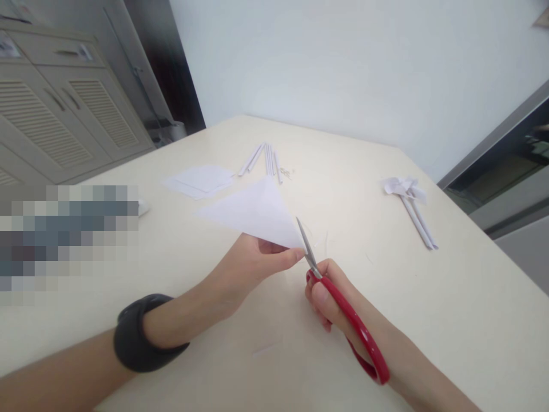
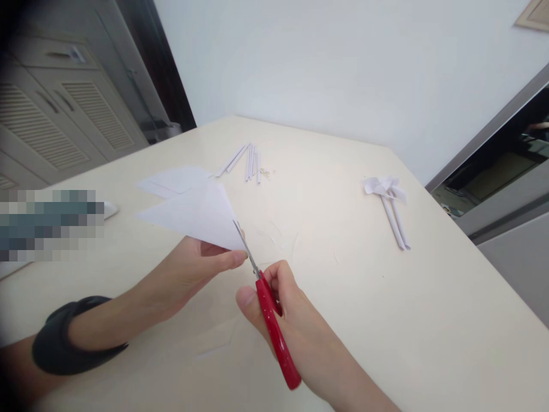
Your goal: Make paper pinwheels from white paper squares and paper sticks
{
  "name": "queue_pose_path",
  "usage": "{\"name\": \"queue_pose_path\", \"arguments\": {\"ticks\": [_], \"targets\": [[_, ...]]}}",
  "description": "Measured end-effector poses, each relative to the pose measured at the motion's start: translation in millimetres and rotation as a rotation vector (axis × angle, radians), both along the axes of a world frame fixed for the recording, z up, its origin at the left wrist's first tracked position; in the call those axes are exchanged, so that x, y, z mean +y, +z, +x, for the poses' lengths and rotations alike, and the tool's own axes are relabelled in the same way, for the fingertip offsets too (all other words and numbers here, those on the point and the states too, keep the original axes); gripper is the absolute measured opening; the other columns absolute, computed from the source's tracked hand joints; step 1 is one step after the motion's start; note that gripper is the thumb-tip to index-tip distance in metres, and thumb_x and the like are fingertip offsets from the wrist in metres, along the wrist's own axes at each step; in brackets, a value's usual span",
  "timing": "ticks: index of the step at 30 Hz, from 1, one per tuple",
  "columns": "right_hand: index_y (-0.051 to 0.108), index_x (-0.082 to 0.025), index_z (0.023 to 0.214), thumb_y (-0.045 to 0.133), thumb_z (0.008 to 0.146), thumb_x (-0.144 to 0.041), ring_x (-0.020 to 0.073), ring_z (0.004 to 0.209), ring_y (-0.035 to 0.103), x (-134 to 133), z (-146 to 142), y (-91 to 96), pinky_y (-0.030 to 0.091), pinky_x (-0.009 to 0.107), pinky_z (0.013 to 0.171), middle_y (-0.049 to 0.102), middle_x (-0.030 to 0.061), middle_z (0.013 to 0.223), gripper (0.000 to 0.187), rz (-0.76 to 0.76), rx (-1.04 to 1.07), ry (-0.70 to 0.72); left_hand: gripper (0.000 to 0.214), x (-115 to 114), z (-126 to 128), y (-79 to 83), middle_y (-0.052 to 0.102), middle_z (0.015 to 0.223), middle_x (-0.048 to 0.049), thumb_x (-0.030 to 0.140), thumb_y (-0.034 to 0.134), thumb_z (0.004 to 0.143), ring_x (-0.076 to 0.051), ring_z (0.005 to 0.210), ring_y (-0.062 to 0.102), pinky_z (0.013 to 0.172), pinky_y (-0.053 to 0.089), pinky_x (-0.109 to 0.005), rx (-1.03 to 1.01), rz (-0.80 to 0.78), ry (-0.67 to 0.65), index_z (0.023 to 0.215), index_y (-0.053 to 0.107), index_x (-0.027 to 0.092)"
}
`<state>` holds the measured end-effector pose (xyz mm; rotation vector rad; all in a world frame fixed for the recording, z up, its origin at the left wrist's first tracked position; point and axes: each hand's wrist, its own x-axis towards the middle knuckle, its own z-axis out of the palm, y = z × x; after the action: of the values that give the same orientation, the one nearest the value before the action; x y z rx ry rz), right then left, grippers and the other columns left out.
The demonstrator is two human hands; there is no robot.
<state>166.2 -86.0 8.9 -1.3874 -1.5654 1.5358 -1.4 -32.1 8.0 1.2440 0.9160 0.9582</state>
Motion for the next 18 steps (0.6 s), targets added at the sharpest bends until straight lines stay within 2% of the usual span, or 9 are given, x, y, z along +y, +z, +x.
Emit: {"name": "queue_pose_path", "arguments": {"ticks": [6,12,18], "targets": [[0.033,-0.022,0.073,0.041,0.082,-0.062,0.0121,0.063,0.036,-1.1,0.8,6.3,0.029,0.026,0.056,0.038,-0.0034,0.069,0.041,-0.028,-0.072,-0.007,0.026,-2.3,3.0,0.0,0.065,0.107,-0.0008,0.025,0.069,0.071,-0.023,0.1,0.059,0.088,0.047,-0.034,-0.019,0.014,0.038,0.096,0.062,0.022],[0.034,-0.023,0.078,0.043,0.085,-0.057,0.0126,0.068,0.039,-4.0,3.1,9.7,0.031,0.026,0.06,0.041,-0.0031,0.073,0.035,-0.068,-0.012,0.038,0.025,-3.3,3.9,0.0,0.065,0.108,-0.0017,0.025,0.068,0.072,-0.023,0.1,0.06,0.088,0.048,-0.035,-0.031,0.024,0.039,0.095,0.061,0.021],[0.034,-0.022,0.078,0.047,0.082,-0.058,0.0106,0.065,0.036,-5.4,1.7,10.4,0.03,0.025,0.059,0.037,-0.0043,0.073,0.039,-0.112,-0.004,0.002,0.022,-6.4,5.3,2.2,0.067,0.103,-0.002,0.025,0.066,0.074,-0.022,0.096,0.062,0.084,0.049,-0.034,-0.02,0.046,0.065,0.094,0.062,0.02]]}}
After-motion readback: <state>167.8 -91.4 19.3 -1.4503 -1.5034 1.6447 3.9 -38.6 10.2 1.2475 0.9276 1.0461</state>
